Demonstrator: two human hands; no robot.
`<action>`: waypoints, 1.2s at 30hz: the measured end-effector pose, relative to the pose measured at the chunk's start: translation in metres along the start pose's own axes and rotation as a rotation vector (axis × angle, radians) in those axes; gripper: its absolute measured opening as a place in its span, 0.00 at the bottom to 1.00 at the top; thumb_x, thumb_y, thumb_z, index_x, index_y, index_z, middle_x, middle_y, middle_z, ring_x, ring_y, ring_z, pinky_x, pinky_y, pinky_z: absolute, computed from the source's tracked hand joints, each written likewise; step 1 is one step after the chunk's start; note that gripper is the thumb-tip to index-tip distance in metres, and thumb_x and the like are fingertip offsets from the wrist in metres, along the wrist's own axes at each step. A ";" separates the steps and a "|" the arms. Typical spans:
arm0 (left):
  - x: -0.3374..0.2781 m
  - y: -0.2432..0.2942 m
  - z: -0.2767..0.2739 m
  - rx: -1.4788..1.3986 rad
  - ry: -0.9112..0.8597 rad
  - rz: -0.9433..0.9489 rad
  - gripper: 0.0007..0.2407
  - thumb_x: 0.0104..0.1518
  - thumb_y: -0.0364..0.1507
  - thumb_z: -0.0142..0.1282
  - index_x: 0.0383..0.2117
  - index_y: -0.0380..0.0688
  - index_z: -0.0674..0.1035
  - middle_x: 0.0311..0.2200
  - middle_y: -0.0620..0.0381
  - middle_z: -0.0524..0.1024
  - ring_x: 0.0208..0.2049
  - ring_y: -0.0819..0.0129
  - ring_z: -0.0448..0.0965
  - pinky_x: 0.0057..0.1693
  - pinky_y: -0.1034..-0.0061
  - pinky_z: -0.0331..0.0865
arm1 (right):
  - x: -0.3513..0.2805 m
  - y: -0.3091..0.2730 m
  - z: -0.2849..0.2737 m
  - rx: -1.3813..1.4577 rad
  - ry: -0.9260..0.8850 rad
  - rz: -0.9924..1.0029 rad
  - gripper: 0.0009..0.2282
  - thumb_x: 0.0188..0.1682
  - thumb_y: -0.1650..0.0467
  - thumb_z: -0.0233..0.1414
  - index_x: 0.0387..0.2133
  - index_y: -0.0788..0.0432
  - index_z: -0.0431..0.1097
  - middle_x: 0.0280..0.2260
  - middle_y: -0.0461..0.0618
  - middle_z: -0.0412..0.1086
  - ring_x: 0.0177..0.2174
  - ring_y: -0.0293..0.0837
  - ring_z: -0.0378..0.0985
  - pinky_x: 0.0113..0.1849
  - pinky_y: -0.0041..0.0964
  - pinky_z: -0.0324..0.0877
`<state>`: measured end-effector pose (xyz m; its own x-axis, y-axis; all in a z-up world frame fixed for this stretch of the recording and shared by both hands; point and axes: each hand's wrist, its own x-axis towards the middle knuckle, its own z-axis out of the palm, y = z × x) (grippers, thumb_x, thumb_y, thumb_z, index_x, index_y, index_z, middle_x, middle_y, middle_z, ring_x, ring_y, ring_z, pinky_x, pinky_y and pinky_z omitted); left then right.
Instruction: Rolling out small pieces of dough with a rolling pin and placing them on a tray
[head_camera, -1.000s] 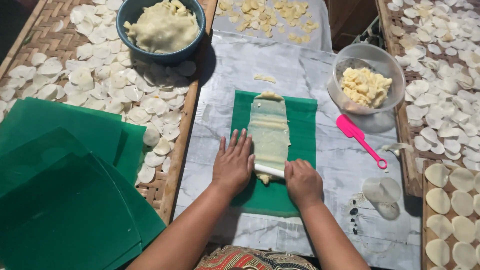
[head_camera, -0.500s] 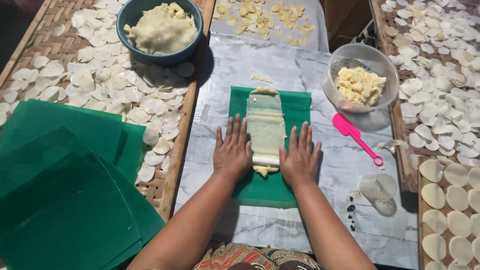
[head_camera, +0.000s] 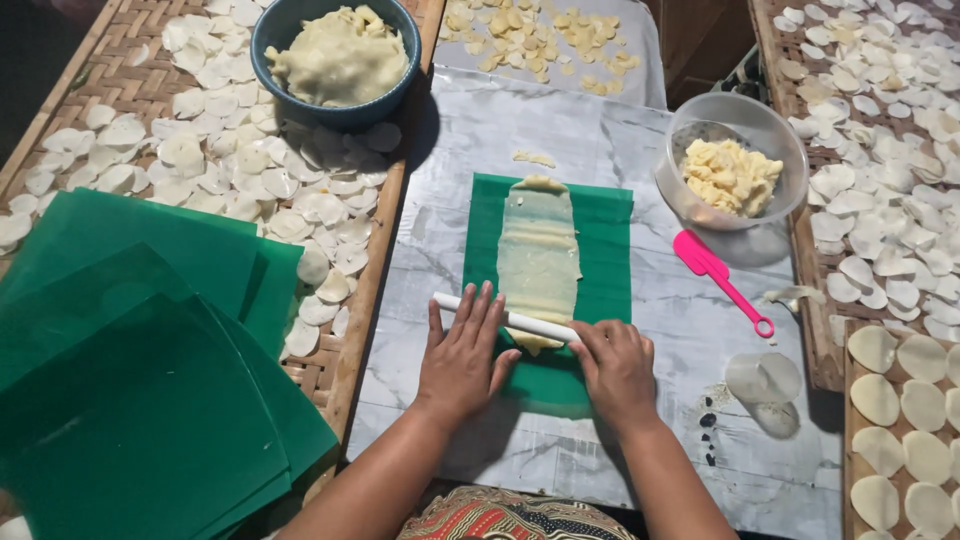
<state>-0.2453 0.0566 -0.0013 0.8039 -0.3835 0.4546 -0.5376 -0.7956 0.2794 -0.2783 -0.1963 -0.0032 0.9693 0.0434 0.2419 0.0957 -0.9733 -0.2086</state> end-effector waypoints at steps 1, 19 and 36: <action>0.002 0.000 -0.001 0.001 -0.063 -0.029 0.32 0.65 0.51 0.40 0.71 0.46 0.58 0.72 0.48 0.54 0.74 0.55 0.48 0.72 0.41 0.31 | -0.002 -0.003 -0.001 -0.009 0.012 -0.012 0.14 0.51 0.53 0.51 0.50 0.27 0.71 0.34 0.32 0.64 0.40 0.39 0.72 0.44 0.42 0.65; 0.039 -0.009 0.024 0.031 -0.295 -0.181 0.26 0.67 0.40 0.31 0.72 0.47 0.55 0.74 0.50 0.48 0.75 0.56 0.43 0.74 0.49 0.29 | 0.009 -0.034 0.017 -0.145 0.056 0.198 0.23 0.60 0.61 0.38 0.65 0.57 0.60 0.68 0.63 0.54 0.67 0.57 0.55 0.62 0.73 0.42; -0.002 -0.006 0.027 0.067 -0.314 -0.133 0.27 0.69 0.43 0.28 0.73 0.51 0.49 0.76 0.56 0.40 0.75 0.55 0.37 0.74 0.52 0.29 | -0.027 -0.030 0.026 -0.210 -0.065 0.114 0.32 0.57 0.55 0.37 0.70 0.60 0.46 0.72 0.62 0.42 0.70 0.56 0.44 0.63 0.65 0.43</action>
<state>-0.2368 0.0496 -0.0271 0.9105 -0.3918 0.1323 -0.4133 -0.8732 0.2581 -0.3014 -0.1622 -0.0278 0.9843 -0.0619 0.1652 -0.0581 -0.9979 -0.0280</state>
